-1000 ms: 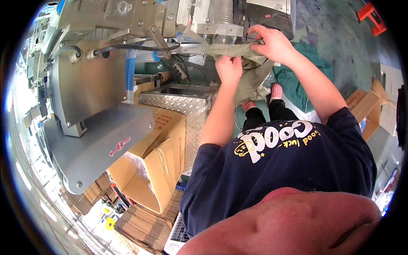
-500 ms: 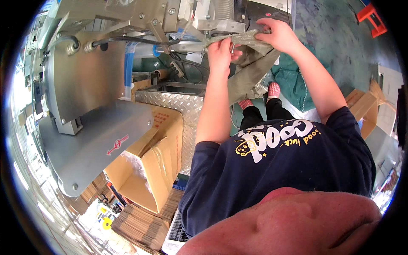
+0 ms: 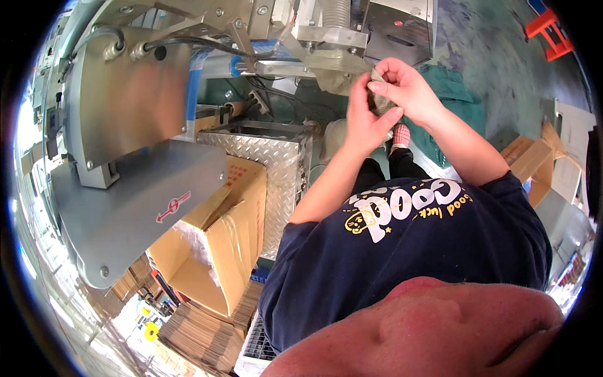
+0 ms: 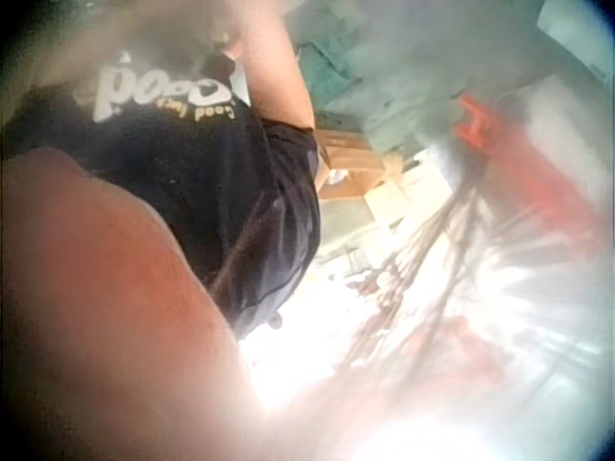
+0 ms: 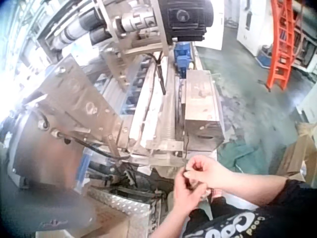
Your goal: The person packs cartons into a cardboard box, seals it using a tape machine, replaces a roll of yellow tape on the machine, and then ties a large bag before sweeping the floor with a broom.
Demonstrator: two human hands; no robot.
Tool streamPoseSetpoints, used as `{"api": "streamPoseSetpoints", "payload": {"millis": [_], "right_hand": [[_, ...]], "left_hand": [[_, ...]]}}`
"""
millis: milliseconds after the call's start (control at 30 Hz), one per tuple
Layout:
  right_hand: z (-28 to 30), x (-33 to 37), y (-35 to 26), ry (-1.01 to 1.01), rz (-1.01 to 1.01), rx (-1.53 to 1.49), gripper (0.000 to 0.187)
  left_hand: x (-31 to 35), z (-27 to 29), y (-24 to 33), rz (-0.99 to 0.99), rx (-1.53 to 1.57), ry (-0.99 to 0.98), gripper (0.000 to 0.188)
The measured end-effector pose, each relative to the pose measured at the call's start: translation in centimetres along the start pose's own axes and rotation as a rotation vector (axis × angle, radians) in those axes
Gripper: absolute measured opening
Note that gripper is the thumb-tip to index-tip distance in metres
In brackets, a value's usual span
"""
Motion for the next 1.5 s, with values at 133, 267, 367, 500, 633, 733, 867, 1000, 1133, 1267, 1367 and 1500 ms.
{"api": "streamPoseSetpoints", "payload": {"millis": [133, 267, 367, 500, 633, 733, 867, 1000, 1133, 1267, 1367, 1500], "right_hand": [[0.9, 0.0, 0.5, -0.101, -0.1, 0.064, 0.014], [1.0, -1.7, -4.4, -0.169, 0.563, 0.879, 0.031], [-0.4, -2.4, -4.3, -0.318, 0.694, 0.993, 0.031], [-1.0, -3.8, -3.7, -0.451, 0.662, 1.121, 0.016], [-3.0, -3.2, -4.7, -0.601, 0.693, 1.076, 0.012], [-3.8, -3.5, -3.3, -0.815, 0.605, 0.984, 0.013], [-2.5, -5.3, -2.0, -0.775, 0.411, 1.152, 0.018], [-2.5, -5.4, -2.8, -0.612, 0.6, 1.182, 0.02], [-2.3, -5.3, -2.2, -0.507, 0.585, 1.276, 0.019], [-2.6, -5.2, -2.1, -0.43, 0.568, 1.314, 0.018], [-2.7, -5.3, -2.3, -0.406, 0.58, 1.327, 0.017], [-3.1, -5.5, -2.3, -0.477, 0.518, 1.311, 0.013]], "left_hand": [[-0.5, 0.5, -1.0, -0.048, -0.279, 0.139, 0.038], [-0.5, 1.9, -1.8, 0.005, -0.19, 0.193, 0.012], [-0.1, 2.0, -2.7, 0.037, -0.081, 0.154, 0.013], [0.0, 4.3, -3.7, 0.11, 0.137, 0.32, 0.015], [-0.9, 6.4, -4.6, 0.153, 0.072, 0.327, 0.014], [-1.3, 6.4, -4.0, 0.134, 0.078, 0.266, 0.012], [-2.0, 5.9, -2.6, 0.09, -0.167, 0.279, 0.015], [-2.3, 7.5, -2.0, -0.032, -0.255, 0.39, 0.014], [-2.2, 7.8, -1.9, -0.057, -0.296, 0.391, 0.013], [-2.6, 8.1, -3.8, 0.088, -0.259, 0.364, 0.012], [-3.3, 8.5, -3.7, 0.097, -0.293, 0.336, 0.012], [-4.6, 8.6, -2.5, 0.134, -0.342, 0.286, 0.013]]}}
Point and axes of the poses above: each hand's wrist, its own x-axis away from the middle knuckle, its own z-axis out of the back of the hand, y = z × x, the point moved 8 cm from there along -x, towards the middle knuckle, and after that the axes turned 9 degrees about z, right-handed, at the moved point
